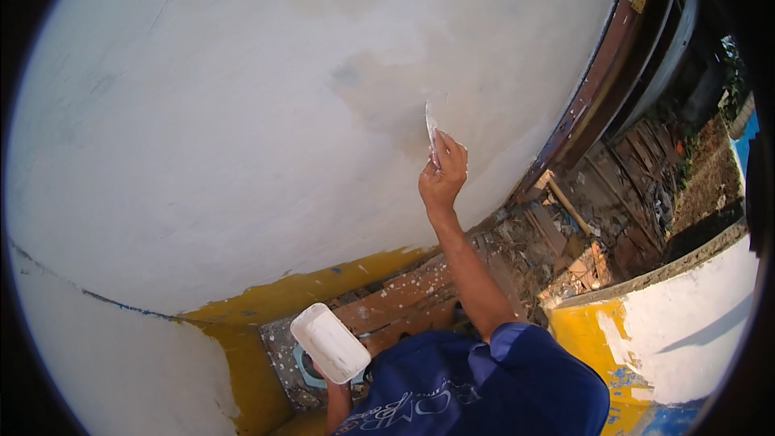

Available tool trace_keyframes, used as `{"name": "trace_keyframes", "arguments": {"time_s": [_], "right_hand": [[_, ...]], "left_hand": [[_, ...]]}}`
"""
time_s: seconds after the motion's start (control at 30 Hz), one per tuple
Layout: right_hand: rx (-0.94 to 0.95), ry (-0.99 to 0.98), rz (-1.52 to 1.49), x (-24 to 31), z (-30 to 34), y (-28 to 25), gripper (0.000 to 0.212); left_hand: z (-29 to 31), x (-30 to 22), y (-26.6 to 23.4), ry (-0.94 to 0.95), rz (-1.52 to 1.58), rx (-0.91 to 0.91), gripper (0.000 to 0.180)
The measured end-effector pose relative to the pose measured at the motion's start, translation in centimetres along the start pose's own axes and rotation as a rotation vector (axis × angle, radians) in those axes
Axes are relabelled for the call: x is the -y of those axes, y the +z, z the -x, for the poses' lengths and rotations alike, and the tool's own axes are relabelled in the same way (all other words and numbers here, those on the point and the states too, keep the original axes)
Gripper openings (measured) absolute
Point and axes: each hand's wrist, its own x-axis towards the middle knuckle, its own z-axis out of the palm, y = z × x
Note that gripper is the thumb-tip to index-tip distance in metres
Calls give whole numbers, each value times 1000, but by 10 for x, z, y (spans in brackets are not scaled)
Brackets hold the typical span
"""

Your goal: The person applies white plaster to a wall using a putty knife and then mixes more white powder with water in a small container.

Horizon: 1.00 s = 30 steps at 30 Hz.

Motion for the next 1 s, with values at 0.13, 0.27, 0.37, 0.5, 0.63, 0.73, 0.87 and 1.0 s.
{"name": "trace_keyframes", "arguments": {"time_s": [0.13,0.27,0.37,0.5,0.63,0.73,0.87,1.0], "right_hand": [[249,24,-200,70,67,12,59],[315,74,-296,64,76,-3,52],[79,189,-262,12,27,-28,43],[-123,112,26,-101,-67,-54,44],[-80,-7,66,-111,-65,-42,51],[66,-38,46,-63,2,-25,53],[280,67,-107,-9,82,-12,54],[279,88,-192,-21,98,-16,52]], "left_hand": [[-6,0,-15,4,-35,-30,89],[-10,6,12,-21,-81,6,88],[-5,0,10,-11,-71,67,87],[7,4,14,-13,9,52,86],[19,3,14,6,42,38,84],[23,2,12,19,63,33,83],[17,6,20,3,91,70,82],[3,7,37,-80,-129,188,94]]}}
